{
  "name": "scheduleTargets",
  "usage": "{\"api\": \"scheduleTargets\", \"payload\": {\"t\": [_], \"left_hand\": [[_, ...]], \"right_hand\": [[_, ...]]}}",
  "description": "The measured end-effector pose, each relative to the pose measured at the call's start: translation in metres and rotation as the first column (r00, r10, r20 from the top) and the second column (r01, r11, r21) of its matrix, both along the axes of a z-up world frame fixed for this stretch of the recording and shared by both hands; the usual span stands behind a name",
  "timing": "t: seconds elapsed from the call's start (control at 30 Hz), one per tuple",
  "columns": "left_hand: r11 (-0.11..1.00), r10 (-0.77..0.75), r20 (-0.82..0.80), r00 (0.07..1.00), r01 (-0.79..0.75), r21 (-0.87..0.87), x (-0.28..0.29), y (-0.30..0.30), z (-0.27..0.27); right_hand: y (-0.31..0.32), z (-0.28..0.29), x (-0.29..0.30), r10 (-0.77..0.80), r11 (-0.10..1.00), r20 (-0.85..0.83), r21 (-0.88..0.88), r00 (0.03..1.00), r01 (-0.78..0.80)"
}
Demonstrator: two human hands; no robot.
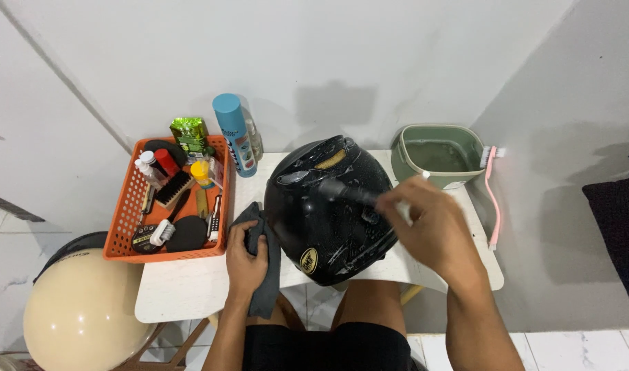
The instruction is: The person scrubs a black motorcycle helmet with a toothbrush and soapy water, then wipes it with a cloth. The person repeats this process multiple times, focusing on different areas of the helmet.
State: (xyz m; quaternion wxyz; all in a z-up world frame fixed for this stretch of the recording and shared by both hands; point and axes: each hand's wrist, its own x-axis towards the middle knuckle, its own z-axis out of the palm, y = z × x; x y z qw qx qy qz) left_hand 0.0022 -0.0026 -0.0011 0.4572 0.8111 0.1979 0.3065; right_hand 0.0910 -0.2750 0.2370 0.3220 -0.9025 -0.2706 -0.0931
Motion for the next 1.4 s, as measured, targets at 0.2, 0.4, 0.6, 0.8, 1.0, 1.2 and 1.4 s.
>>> {"api": "scheduleTargets", "payload": {"t": [0.2,0.4,0.6,0.8,1.0,1.2,1.4], "left_hand": [[1.0,0.0,0.0,1.0,0.0,0.011,-0.002,-0.001,-0.002],[1.0,-0.01,-0.007,1.0,0.01,0.008,0.001,-0.001,0.001],[1.0,0.001,-0.005,1.0,-0.001,-0.006,0.001,-0.002,-0.001],[0.997,-0.012,0.074,0.997,0.005,0.083,0.006,0.003,-0.011],[0.993,-0.003,0.09,0.996,-0.007,0.115,0.011,0.002,-0.016],[0.994,0.002,0.075,0.997,-0.01,0.106,0.007,-0.001,-0.016],[0.996,-0.003,0.067,0.998,-0.003,0.09,0.008,0.001,-0.017]], "right_hand": [[-0.022,-0.033,0.026,-0.044,0.978,0.0,0.203,0.999,0.043],[-0.02,-0.043,0.032,-0.007,0.962,0.008,0.271,1.0,0.005],[-0.03,-0.06,0.011,0.04,0.923,-0.056,0.386,0.998,-0.015],[-0.07,-0.143,0.001,0.199,0.856,0.052,0.476,0.979,-0.2],[-0.08,-0.183,-0.019,0.014,0.858,0.02,0.513,1.0,-0.022],[-0.07,-0.202,-0.033,-0.042,0.806,-0.013,0.59,0.999,0.042],[-0.058,-0.214,-0.039,-0.044,0.709,-0.071,0.7,0.996,0.082]]}}
